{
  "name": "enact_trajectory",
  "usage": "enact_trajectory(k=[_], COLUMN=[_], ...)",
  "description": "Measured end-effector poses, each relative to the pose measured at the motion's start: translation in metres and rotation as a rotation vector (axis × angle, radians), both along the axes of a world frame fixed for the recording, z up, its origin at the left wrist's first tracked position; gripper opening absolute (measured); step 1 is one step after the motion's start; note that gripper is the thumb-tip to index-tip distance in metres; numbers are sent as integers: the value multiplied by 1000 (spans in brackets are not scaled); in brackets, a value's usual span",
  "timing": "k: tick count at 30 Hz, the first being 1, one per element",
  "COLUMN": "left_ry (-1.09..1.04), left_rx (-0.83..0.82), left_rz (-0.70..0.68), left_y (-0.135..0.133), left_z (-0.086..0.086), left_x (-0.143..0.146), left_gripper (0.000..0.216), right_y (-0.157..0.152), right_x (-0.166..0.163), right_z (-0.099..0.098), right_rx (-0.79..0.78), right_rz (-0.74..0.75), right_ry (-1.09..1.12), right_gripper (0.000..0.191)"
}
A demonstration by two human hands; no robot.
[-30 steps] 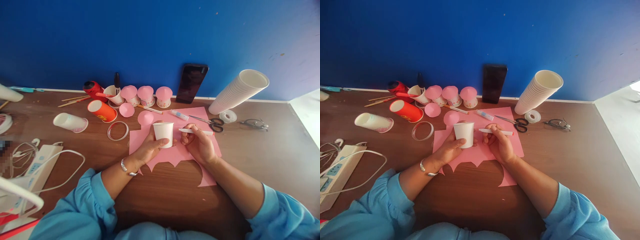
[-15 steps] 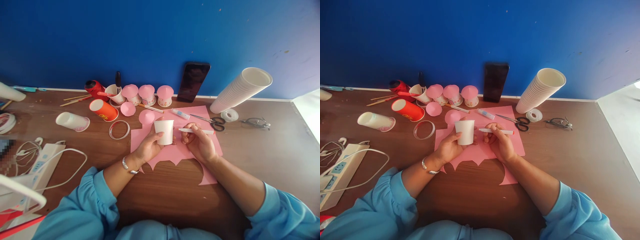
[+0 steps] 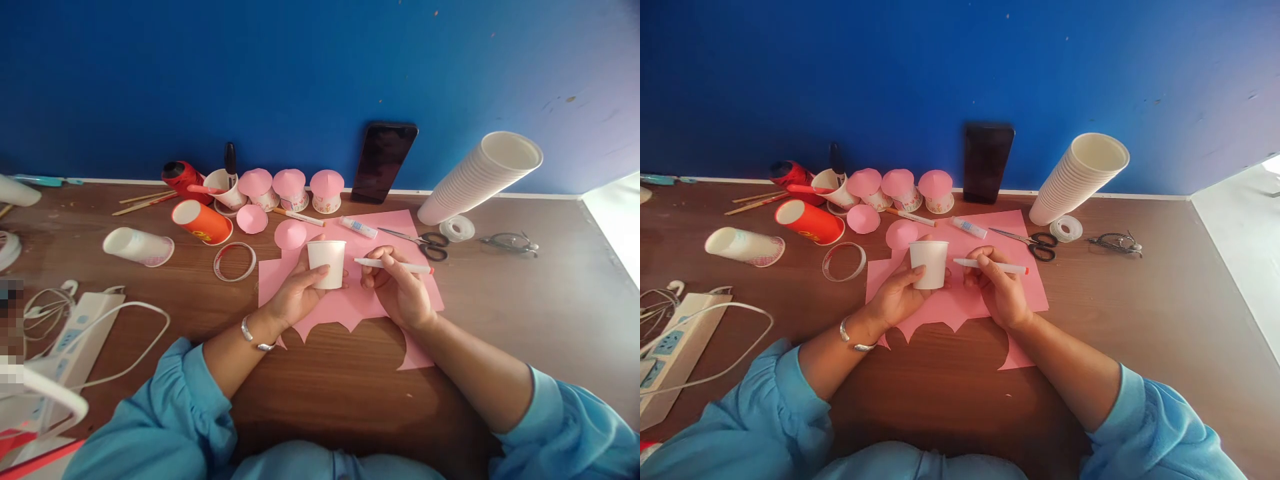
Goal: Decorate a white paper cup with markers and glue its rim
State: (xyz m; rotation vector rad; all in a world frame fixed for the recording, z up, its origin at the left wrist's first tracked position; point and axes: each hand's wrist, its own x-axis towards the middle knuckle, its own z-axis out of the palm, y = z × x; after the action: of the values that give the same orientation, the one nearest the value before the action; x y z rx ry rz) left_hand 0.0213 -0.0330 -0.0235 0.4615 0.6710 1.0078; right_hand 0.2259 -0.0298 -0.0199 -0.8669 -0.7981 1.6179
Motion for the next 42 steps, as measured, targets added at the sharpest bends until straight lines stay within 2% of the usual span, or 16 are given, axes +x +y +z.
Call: enact_trajectory(k=[5,13,23,34,37,42], left_ry=[-70,-66,-16,27,38,12], left_rx=[-45,-33,3,76,94,42], left_rz=[-3,9,-38,-100,-132,-81], left_y=[1,3,3,3,1,0], left_z=[2,4,-1,0,-2,1], left_x=[-1,1,-2,0,-1,0], left_gripper=[81,71,84,65,66,72], right_y=[-6,-2,-3,-6,-7,-8], right_x=[0,2,2,0,-1,-2], right_z=[2,2,7,9,11,12], right_rx=[117,12,14,41,55,62], right_rz=[-5,-19,-19,-21,-22,-28], right_ry=[-83,1,-29,-66,-76,-70], right_gripper=[33,33,31,28,29,30])
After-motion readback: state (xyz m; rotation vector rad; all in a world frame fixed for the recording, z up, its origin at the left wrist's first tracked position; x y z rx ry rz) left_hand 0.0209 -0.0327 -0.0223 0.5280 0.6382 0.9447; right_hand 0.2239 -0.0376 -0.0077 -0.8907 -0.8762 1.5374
